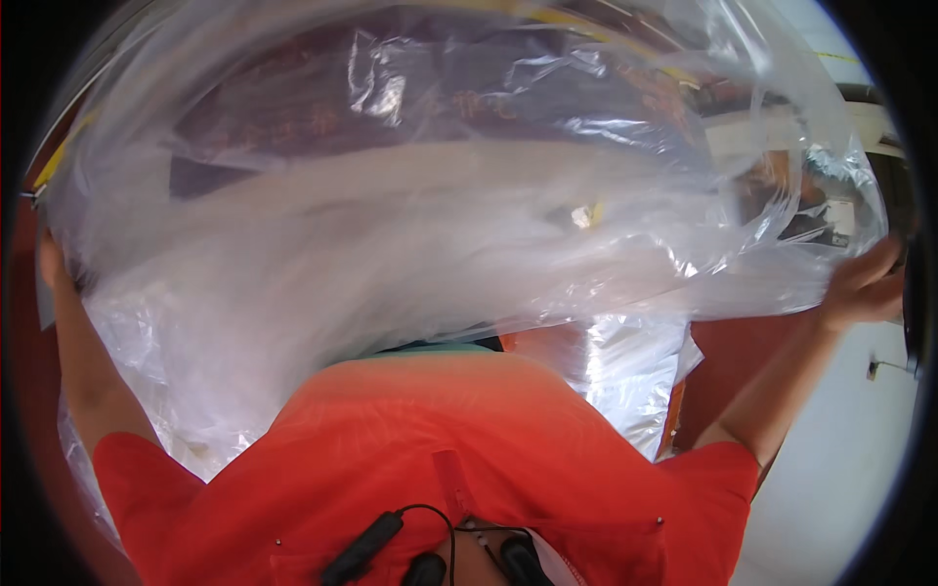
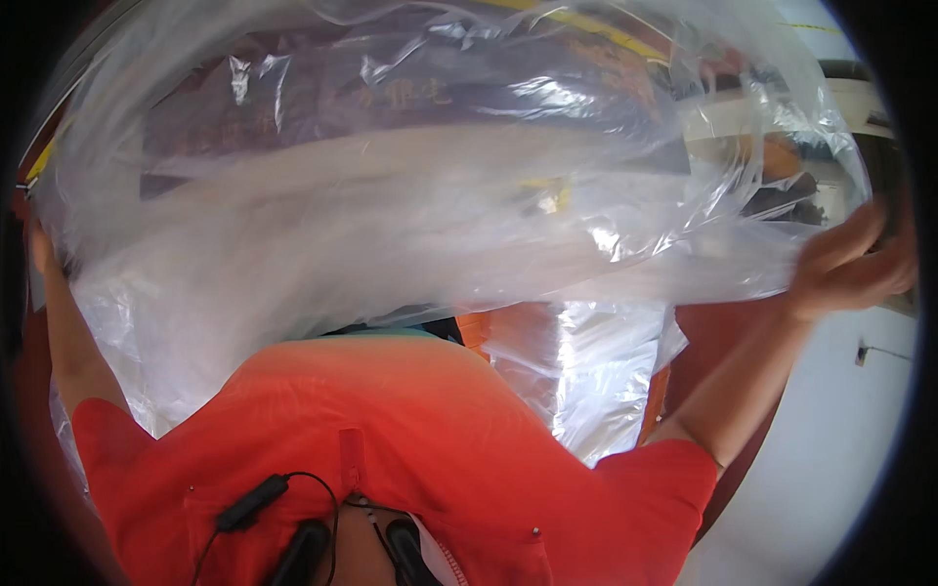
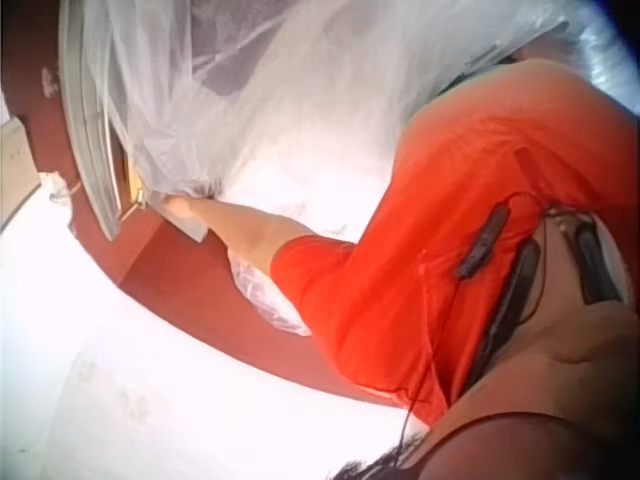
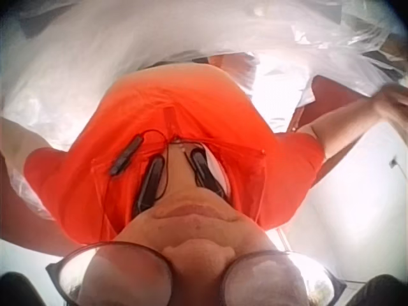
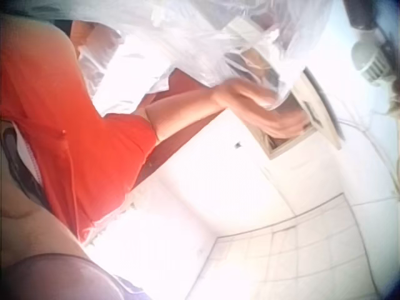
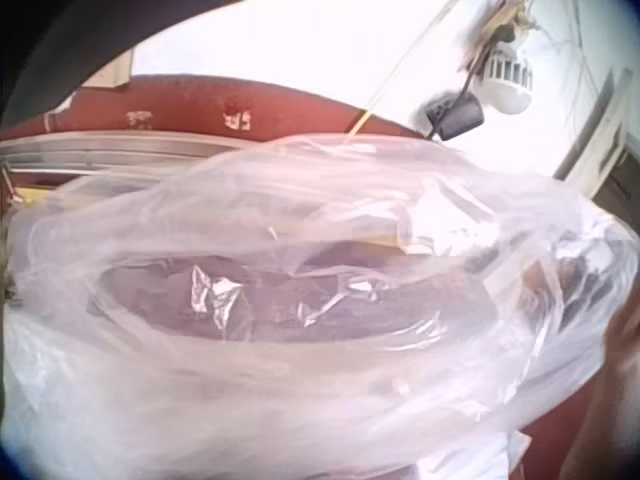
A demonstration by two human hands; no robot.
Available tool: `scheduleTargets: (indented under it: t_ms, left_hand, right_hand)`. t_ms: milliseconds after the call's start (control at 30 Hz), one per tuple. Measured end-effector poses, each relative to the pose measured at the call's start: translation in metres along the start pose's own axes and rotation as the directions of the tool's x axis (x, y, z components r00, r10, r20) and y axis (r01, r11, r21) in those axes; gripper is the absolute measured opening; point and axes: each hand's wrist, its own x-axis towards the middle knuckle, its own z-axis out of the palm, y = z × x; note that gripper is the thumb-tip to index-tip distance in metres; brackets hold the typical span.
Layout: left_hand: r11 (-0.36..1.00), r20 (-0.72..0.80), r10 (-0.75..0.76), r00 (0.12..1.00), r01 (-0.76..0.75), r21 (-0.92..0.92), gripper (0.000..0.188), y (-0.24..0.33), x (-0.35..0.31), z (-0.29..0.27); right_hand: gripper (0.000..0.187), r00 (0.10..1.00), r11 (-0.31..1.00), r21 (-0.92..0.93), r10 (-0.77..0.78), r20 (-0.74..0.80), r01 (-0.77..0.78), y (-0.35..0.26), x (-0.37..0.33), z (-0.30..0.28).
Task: The person wraps a large rectangular object, which appears to be a framed picture or artwork, with a clear plastic sheet. They repeatedly smooth the plastic over the surface and fold the edges to secure the wrapping.
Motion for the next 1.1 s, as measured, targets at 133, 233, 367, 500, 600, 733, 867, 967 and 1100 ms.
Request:
scheduleTargets:
  t_ms: [133, 233, 367, 500, 600, 733, 867, 967, 1100]
  left_hand:
    - [0.988, 0.187, -0.142, 0.972, 0.129, 0.08, 0.041, 0.061, -0.01, 0.02]
    - [0.977, 0.256, -0.202, 0.945, 0.175, 0.123, 0.042, 0.147, -0.022, -0.014]
    - [0.959, 0.204, -0.251, 0.946, 0.215, 0.183, 0.042, 0.129, -0.032, -0.044]
    - [0.967, 0.246, -0.248, 0.937, 0.223, 0.125, 0.041, 0.132, -0.028, -0.034]
    - [0.964, 0.239, -0.252, 0.938, 0.222, 0.143, 0.039, 0.163, -0.026, -0.037]
    - [0.976, 0.205, -0.201, 0.958, 0.178, 0.123, 0.038, 0.13, -0.038, -0.042]
    - [0.984, 0.246, -0.174, 0.954, 0.161, 0.072, 0.037, 0.123, -0.03, -0.033]
    - [0.962, 0.223, -0.264, 0.938, 0.273, -0.009, 0.032, 0.076, -0.035, -0.03]
    - [0.795, 0.39, -0.082, 0.917, 0.296, -0.529, 0.034, 0.038, -0.041, -0.066]
  right_hand:
    - [0.045, 0.744, 0.986, 0.163, -0.13, 0.656, 0.028, -0.103, -0.106, 0.095]
    - [0.036, -0.01, 0.88, -0.32, 0.339, 0.941, -0.352, -0.061, -0.166, 0.128]
    - [0.032, 0.557, 0.795, 0.32, 0.027, 0.83, -0.515, -0.127, -0.114, 0.166]
    - [0.052, 0.583, 0.838, 0.134, 0.245, 0.775, -0.53, -0.067, -0.213, 0.249]
    - [0.061, 0.376, 0.791, -0.288, 0.533, 0.758, -0.54, -0.026, -0.257, 0.261]
    - [0.067, 0.122, 0.706, -0.313, 0.491, 0.862, -0.635, -0.067, -0.184, 0.216]
    - [0.055, 0.765, 0.884, 0.302, 0.092, 0.637, -0.358, -0.157, -0.124, 0.189]
    - [0.042, 0.796, 0.874, 0.371, 0.03, 0.604, -0.315, -0.204, -0.106, 0.174]
    - [0.029, 0.817, 0.884, 0.342, 0.074, 0.572, -0.319, -0.193, -0.1, 0.194]
